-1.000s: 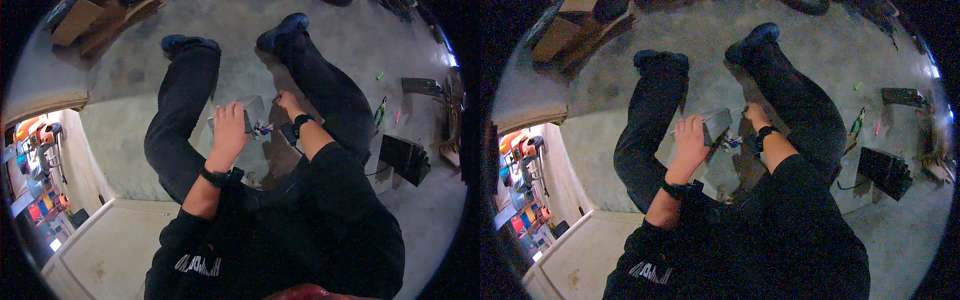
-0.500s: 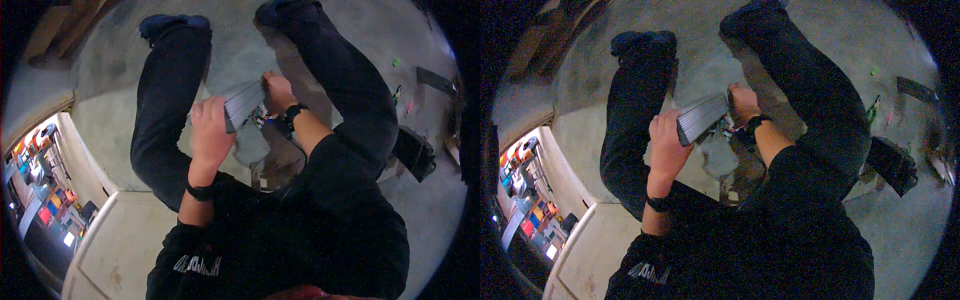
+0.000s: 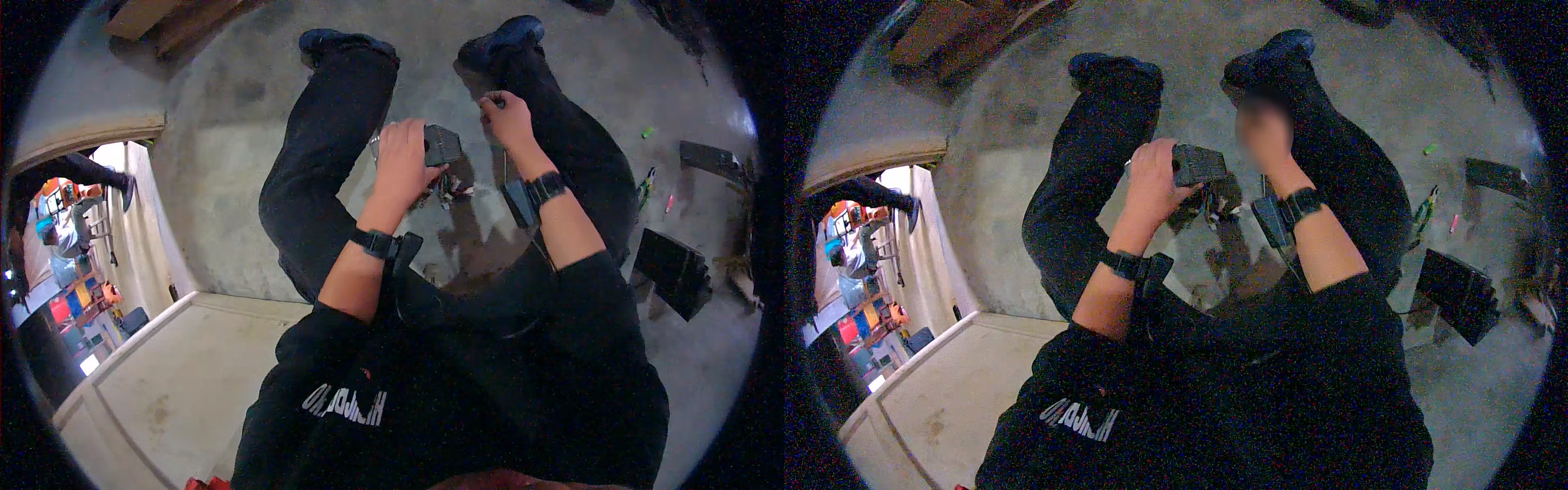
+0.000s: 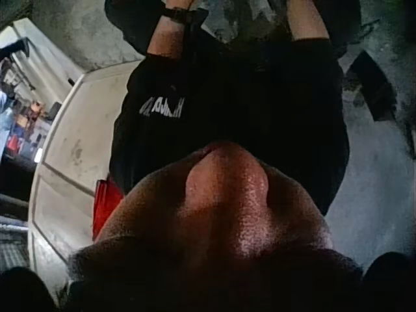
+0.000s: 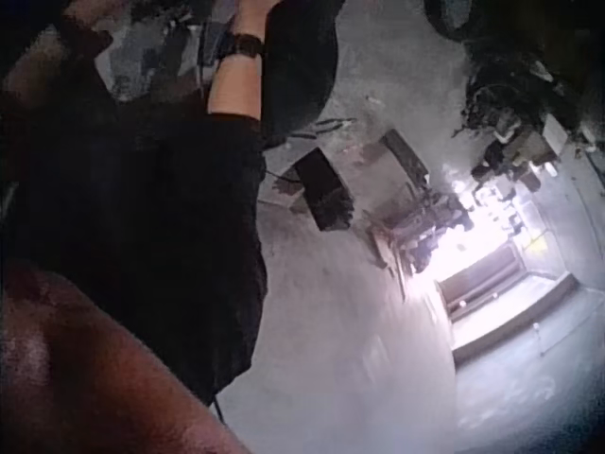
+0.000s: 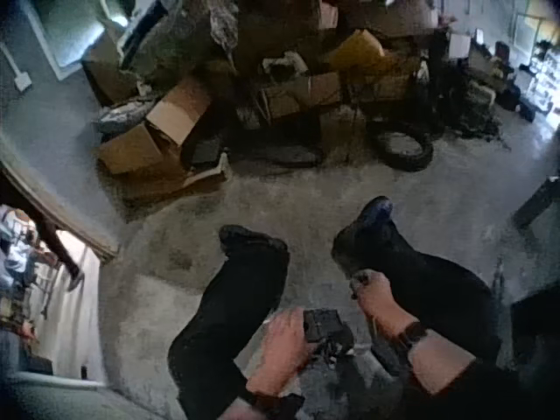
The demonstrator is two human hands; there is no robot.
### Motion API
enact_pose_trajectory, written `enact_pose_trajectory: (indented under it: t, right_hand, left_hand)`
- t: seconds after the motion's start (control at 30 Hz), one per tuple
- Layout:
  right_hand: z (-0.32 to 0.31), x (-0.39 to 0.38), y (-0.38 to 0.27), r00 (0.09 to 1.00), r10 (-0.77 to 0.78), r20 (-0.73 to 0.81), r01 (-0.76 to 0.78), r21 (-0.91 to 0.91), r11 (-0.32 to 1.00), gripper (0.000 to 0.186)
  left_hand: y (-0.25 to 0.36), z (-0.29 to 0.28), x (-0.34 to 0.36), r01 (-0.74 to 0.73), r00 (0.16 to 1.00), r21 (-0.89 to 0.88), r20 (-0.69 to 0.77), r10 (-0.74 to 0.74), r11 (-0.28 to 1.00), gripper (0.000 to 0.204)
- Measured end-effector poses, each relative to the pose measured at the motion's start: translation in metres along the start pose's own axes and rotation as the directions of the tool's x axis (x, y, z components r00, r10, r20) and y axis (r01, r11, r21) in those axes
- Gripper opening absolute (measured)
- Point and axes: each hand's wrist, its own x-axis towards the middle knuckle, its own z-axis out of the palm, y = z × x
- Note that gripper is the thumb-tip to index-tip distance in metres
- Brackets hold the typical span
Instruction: Connecting and assembling the wiring and casing for an electronic component, likely a motor controller.
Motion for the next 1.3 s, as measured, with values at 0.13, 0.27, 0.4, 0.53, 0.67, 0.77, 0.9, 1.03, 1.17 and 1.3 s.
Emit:
enact_pose_trajectory:
  t: [0.13, 0.27, 0.4, 0.53, 0.67, 0.77, 0.9, 1.03, 1.17, 1.3]
  right_hand:
    - [-0.040, -0.085, -0.078, 0.994, 0.028, 0.101, -0.027, -0.017, 0.999, 0.026]
    - [-0.040, -0.151, -0.070, 0.992, -0.084, 0.091, 0.083, 0.015, 0.996, 0.023]
    - [-0.029, -0.169, -0.052, 0.948, -0.313, 0.063, 0.318, -0.099, 0.943, 0.021]
    - [-0.031, -0.166, -0.049, 0.906, -0.424, 0.012, 0.418, -0.196, 0.887, 0.021]
    - [-0.033, -0.166, -0.047, 0.965, -0.261, 0.033, 0.263, -0.125, 0.957, 0.023]
    - [-0.031, -0.164, -0.047, 0.977, -0.210, 0.047, 0.213, -0.065, 0.975, 0.024]
    - [-0.030, -0.163, -0.044, 0.975, -0.199, 0.100, 0.204, -0.042, 0.978, 0.025]
    - [-0.030, -0.156, -0.041, 0.978, -0.137, 0.156, 0.133, 0.038, 0.990, 0.025]
    - [-0.030, -0.156, -0.042, 0.972, -0.166, 0.167, 0.162, 0.034, 0.986, 0.025]
    - [-0.030, -0.152, -0.038, 0.967, -0.165, 0.196, 0.156, 0.059, 0.986, 0.025]
  left_hand:
    - [0.000, 0.006, -0.002, -0.073, 0.994, 0.055, -0.079, 0.077, 0.996, 0.084]
    - [0.020, 0.005, -0.010, -0.063, 0.993, 0.076, -0.097, 0.071, 0.995, 0.078]
    - [0.024, 0.015, -0.019, -0.071, 0.985, 0.093, -0.148, 0.084, 0.993, 0.076]
    - [0.029, 0.022, -0.022, -0.086, 0.982, 0.145, -0.153, 0.108, 0.986, 0.076]
    - [0.033, 0.023, -0.023, -0.081, 0.986, 0.174, -0.127, 0.104, 0.981, 0.077]
    - [0.034, 0.025, -0.025, -0.098, 0.976, 0.209, -0.171, 0.135, 0.973, 0.076]
    - [0.033, 0.027, -0.024, -0.086, 0.978, 0.225, -0.165, 0.125, 0.971, 0.076]
    - [0.036, 0.025, -0.023, -0.086, 0.983, 0.185, -0.142, 0.113, 0.979, 0.076]
    - [0.041, 0.025, -0.026, -0.040, 0.995, 0.184, -0.084, 0.056, 0.982, 0.076]
    - [0.041, 0.024, -0.027, -0.030, 0.998, 0.227, -0.051, 0.042, 0.973, 0.078]
